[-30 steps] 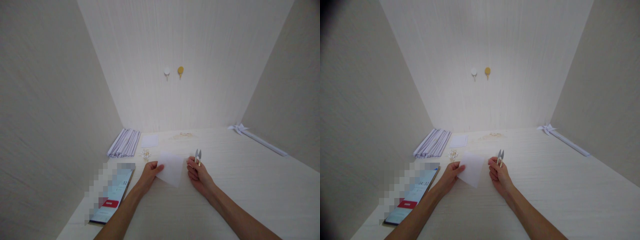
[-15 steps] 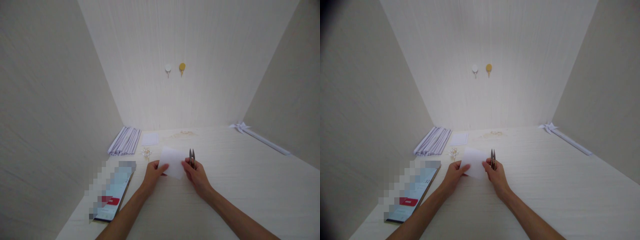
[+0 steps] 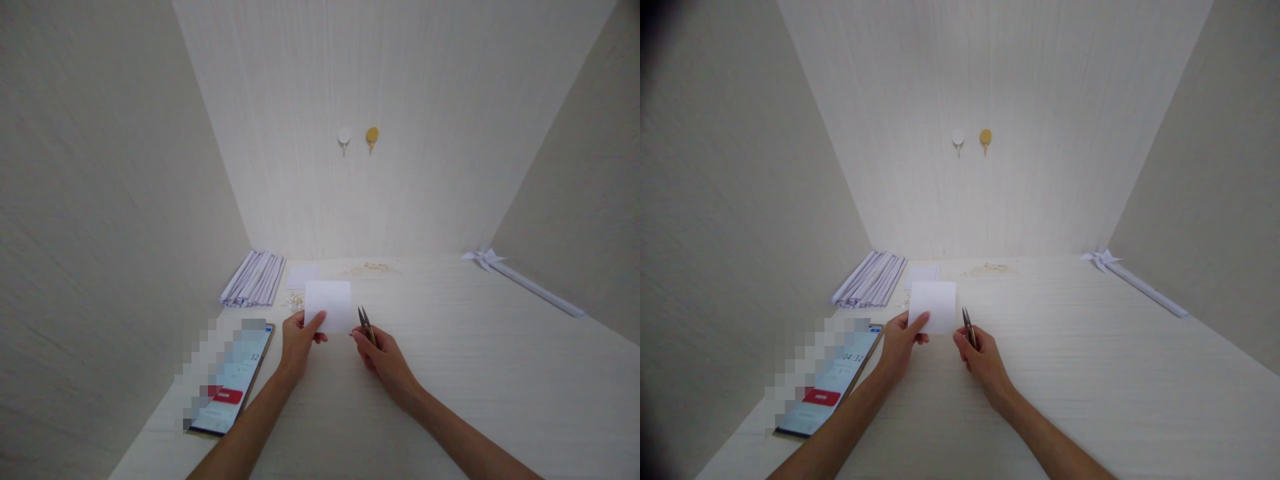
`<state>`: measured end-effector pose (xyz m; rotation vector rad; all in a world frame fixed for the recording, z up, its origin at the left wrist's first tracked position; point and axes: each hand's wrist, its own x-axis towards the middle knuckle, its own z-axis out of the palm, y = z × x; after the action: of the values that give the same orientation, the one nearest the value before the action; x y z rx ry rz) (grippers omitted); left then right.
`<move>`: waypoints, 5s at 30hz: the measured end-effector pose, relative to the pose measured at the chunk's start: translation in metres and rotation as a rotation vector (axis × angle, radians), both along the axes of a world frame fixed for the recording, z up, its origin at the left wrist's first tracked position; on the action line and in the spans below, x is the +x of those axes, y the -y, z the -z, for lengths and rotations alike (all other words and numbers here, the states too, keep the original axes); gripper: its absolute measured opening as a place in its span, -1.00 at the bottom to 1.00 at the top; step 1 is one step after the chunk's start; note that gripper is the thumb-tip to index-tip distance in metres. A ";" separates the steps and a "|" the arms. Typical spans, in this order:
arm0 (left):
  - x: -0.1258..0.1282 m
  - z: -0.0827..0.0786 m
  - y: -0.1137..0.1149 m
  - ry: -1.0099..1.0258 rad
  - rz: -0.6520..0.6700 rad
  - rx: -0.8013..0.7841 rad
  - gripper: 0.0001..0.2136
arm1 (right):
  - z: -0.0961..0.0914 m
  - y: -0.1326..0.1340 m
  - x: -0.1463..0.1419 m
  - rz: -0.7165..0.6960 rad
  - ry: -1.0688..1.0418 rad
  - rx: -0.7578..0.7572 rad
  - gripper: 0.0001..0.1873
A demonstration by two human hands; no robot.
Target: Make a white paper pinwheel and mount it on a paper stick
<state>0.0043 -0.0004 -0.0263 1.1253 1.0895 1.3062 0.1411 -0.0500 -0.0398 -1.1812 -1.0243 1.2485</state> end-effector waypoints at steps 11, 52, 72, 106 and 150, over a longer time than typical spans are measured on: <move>0.012 0.006 0.006 0.391 0.161 -0.128 -0.64 | 0.006 -0.001 0.002 0.154 -0.185 0.017 -0.74; 0.023 0.010 0.014 0.213 0.024 -0.080 -0.82 | 0.004 0.009 -0.008 -0.263 -0.069 0.068 -0.70; 0.024 0.008 0.016 0.202 0.024 -0.081 -0.81 | 0.006 0.009 -0.009 -0.230 -0.035 0.042 -0.66; 0.025 0.011 0.018 0.203 0.040 -0.082 -0.81 | 0.012 0.009 -0.010 -0.123 0.218 0.119 -0.63; 0.027 0.009 0.022 0.168 0.084 -0.110 -0.80 | 0.004 0.012 -0.010 -0.083 0.320 0.181 -0.64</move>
<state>0.0312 -0.0225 -0.0354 0.9517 0.9676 1.2360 0.1314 -0.0616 -0.0437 -1.2306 -1.4041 1.0235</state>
